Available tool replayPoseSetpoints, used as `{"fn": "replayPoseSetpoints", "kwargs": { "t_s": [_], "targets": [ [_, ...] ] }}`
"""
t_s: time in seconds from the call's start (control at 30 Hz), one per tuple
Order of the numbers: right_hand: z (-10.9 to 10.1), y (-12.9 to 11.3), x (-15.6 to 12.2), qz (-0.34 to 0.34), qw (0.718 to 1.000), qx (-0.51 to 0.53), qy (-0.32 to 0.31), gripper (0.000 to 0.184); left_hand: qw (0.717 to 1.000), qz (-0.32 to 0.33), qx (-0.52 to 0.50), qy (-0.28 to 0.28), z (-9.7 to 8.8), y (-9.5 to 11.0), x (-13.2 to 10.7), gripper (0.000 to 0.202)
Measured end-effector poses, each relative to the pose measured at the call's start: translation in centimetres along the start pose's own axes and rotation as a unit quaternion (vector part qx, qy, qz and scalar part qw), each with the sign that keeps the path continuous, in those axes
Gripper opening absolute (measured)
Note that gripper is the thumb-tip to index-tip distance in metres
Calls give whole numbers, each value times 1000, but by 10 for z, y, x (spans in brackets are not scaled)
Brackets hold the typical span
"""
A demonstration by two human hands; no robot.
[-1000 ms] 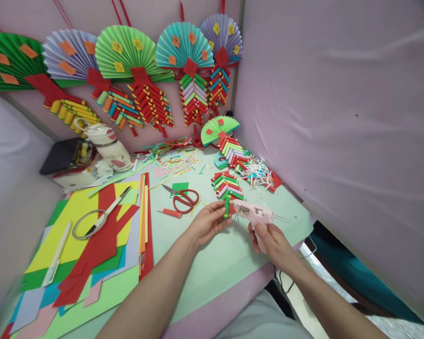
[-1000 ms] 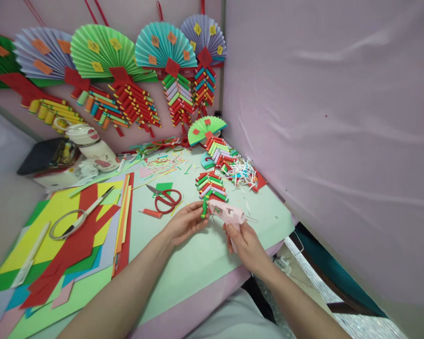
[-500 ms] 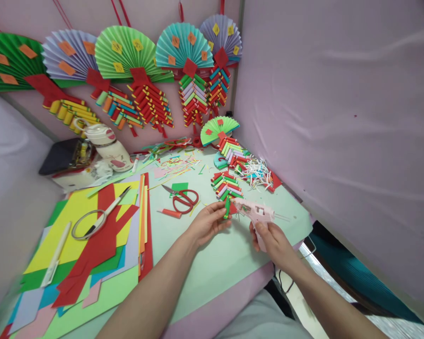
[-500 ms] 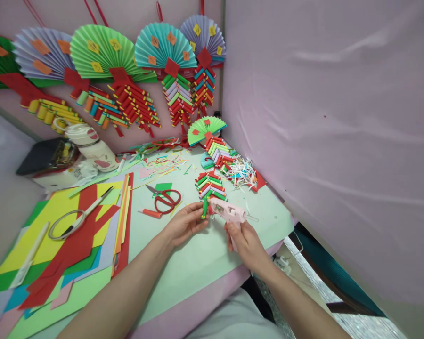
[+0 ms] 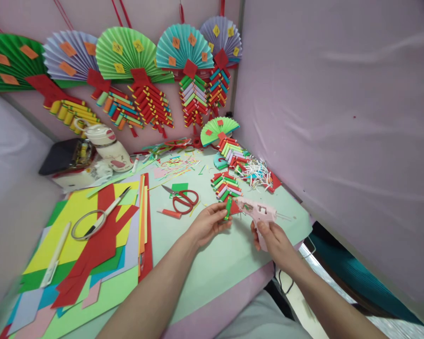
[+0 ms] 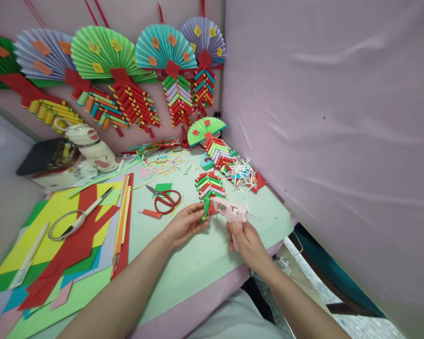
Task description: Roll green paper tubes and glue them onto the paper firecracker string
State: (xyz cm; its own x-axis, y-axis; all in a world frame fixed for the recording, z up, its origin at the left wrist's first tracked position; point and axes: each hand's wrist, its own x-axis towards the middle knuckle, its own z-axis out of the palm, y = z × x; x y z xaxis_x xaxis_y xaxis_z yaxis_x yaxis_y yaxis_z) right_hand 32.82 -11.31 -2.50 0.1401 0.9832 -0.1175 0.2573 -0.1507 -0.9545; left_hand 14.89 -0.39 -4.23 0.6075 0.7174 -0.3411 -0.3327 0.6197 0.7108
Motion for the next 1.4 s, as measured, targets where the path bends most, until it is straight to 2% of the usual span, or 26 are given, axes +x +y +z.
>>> {"fn": "replayPoseSetpoints", "kwargs": {
  "t_s": [0.27, 0.43, 0.6, 0.73, 0.8, 0.97, 1.2, 1.3, 1.4],
  "targets": [
    [-1, -3, -1, 8, 1000, -19, 6, 48, 1000, 4, -1, 4, 0, 1, 0, 28],
    [-4, -5, -3, 21, 998, -48, 31, 47, 1000, 3, -8, 18, 0, 2, 1, 29],
    [-22, 2, 4, 6, 989, -116, 94, 40, 1000, 10, -15, 14, -2, 2, 2, 32],
    [-50, 19, 17, -83, 951, -219, 200, 32, 1000, 17, -11, 21, -1, 3, 2, 34],
    [-61, 27, 21, -86, 942, -236, 222, 32, 1000, 19, -10, 21, 0, 3, 2, 34],
    [-66, 30, 17, 7, 966, -200, 164, 44, 999, 18, -3, 30, 2, 3, 1, 37],
    [-57, 22, 16, -4, 974, -167, 155, 42, 999, 16, 5, 33, 0, 3, 2, 41],
    [-51, 20, 11, -7, 989, -110, 103, 44, 999, 21, 15, 38, 2, 1, 2, 42],
    [-43, 16, 5, -26, 996, -76, 50, 46, 995, 61, 52, 51, 4, -1, 3, 37]
  ]
}}
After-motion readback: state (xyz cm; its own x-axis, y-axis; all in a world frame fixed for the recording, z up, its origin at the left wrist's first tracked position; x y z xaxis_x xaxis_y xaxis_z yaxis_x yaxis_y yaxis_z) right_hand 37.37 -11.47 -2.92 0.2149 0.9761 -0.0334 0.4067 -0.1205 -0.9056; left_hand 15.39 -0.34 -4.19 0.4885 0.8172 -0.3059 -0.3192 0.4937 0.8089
